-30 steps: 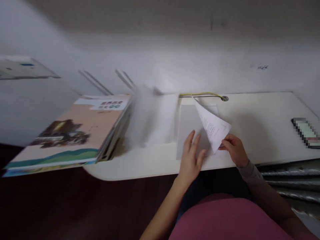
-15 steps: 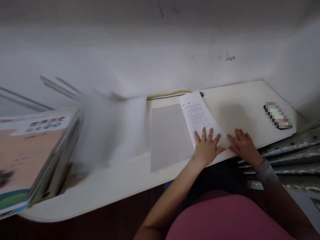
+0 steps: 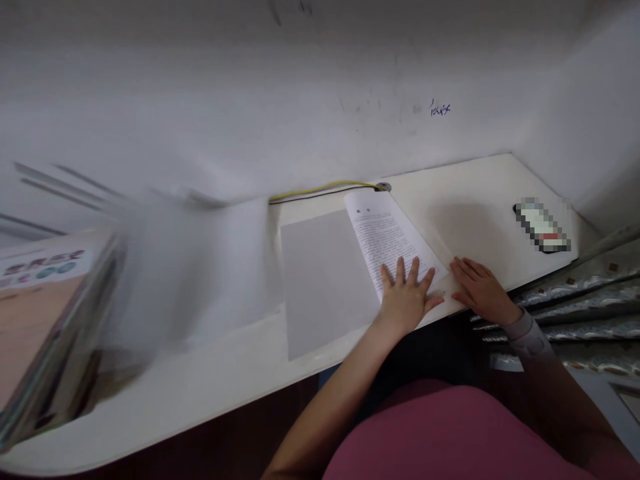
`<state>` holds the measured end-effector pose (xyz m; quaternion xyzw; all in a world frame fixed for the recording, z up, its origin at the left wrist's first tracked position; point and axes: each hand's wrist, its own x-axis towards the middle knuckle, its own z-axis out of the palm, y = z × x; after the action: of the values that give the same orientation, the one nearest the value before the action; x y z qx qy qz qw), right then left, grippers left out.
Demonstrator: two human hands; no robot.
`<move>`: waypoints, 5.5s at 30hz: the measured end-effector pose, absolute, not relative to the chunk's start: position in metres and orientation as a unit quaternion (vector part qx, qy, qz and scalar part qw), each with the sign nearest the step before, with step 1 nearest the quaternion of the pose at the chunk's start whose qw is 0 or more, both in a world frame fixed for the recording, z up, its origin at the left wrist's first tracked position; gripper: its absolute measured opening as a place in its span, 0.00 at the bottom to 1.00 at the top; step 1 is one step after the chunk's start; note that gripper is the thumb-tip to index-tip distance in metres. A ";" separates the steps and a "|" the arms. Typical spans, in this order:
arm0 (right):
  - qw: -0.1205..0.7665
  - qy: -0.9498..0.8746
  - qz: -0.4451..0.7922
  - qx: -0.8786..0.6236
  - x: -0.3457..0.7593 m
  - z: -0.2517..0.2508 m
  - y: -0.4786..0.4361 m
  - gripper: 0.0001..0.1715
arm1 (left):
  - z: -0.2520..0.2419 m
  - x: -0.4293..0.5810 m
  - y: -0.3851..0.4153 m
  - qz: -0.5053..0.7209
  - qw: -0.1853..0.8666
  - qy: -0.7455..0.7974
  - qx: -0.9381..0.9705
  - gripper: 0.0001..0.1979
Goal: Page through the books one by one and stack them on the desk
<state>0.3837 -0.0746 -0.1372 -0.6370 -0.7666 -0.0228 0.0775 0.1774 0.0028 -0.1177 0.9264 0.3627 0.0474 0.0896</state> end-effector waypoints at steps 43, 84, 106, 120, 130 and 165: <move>0.064 -0.690 -0.066 -0.718 0.410 -0.145 -0.076 0.35 | -0.120 0.220 -0.020 0.028 0.075 0.367 0.927 0.35; 0.114 -0.687 -0.013 -0.717 0.387 -0.107 -0.048 0.14 | -0.109 0.227 -0.015 0.017 0.061 0.310 0.949 0.36; 0.141 -0.702 0.082 -0.693 0.395 -0.087 -0.033 0.17 | -0.116 0.236 -0.019 0.023 0.055 0.341 0.938 0.37; 0.253 -0.677 0.103 -0.683 0.413 -0.095 -0.039 0.21 | -0.120 0.230 -0.013 0.035 0.052 0.315 0.947 0.35; 0.066 -0.716 -0.030 -0.694 0.424 -0.141 -0.055 0.33 | -0.122 0.230 -0.020 0.032 0.037 0.281 0.958 0.41; 0.146 -0.731 -0.076 -0.662 0.416 -0.142 -0.053 0.28 | -0.119 0.063 0.034 0.124 0.033 0.624 0.771 0.38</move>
<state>0.4156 -0.0527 -0.1419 -0.6622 -0.7311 -0.0762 0.1456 0.0626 0.0343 -0.1187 0.7710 0.6238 0.1238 0.0331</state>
